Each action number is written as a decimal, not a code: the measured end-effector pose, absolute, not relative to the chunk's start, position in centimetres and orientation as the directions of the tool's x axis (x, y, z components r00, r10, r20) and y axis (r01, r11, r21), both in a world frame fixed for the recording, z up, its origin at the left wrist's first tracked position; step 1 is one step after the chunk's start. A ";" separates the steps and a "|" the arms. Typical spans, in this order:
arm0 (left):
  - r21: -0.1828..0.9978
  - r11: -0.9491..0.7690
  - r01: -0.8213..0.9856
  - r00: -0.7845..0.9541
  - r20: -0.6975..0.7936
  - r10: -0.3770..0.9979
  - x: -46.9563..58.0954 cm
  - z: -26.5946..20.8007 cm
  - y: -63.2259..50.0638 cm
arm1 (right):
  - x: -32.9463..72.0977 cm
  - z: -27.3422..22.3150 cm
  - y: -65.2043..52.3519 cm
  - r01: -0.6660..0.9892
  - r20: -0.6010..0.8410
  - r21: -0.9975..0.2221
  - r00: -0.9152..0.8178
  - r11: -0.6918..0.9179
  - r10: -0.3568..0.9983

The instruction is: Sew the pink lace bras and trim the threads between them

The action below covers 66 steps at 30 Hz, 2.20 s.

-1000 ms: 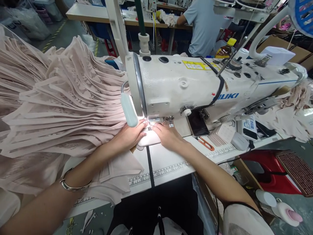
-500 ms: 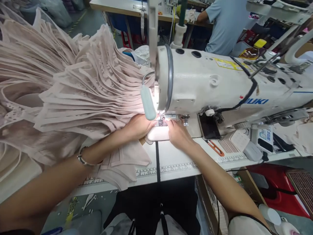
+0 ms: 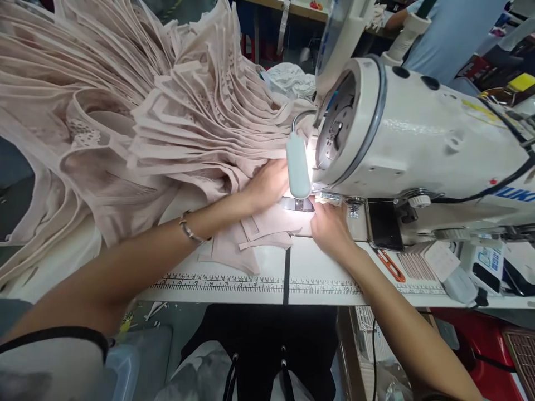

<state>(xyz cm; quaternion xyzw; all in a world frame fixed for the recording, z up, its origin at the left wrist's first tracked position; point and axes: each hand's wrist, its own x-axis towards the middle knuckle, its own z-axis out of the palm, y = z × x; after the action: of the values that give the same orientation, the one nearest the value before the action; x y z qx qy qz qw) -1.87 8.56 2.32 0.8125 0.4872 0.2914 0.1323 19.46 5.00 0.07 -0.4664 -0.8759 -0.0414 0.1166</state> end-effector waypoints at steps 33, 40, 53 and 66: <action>0.318 -0.478 0.819 0.490 0.046 0.870 -1.6 2.9 5.3 | 18.1 2.2 4.4 0.870 0.044 -0.033 -0.490 0.491 0.871; 0.345 -0.460 0.818 0.476 0.041 0.878 -1.6 3.1 5.2 | 18.4 1.9 4.4 0.889 0.018 -0.120 -0.442 0.441 0.897; 0.319 -0.460 0.828 0.467 0.058 0.882 -1.4 3.2 5.2 | 17.4 3.2 4.2 0.903 -0.164 -0.007 -0.425 0.429 0.890; 0.282 -0.507 0.815 0.499 0.105 0.860 -1.4 3.2 5.3 | 17.6 2.5 4.3 0.876 -0.111 0.038 -0.474 0.481 0.873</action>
<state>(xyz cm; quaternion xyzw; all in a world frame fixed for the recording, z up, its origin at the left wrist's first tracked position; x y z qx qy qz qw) -1.39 5.31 3.18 0.8601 0.4869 0.1166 0.0982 17.61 4.31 2.55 -0.5095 -0.8585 0.0121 -0.0577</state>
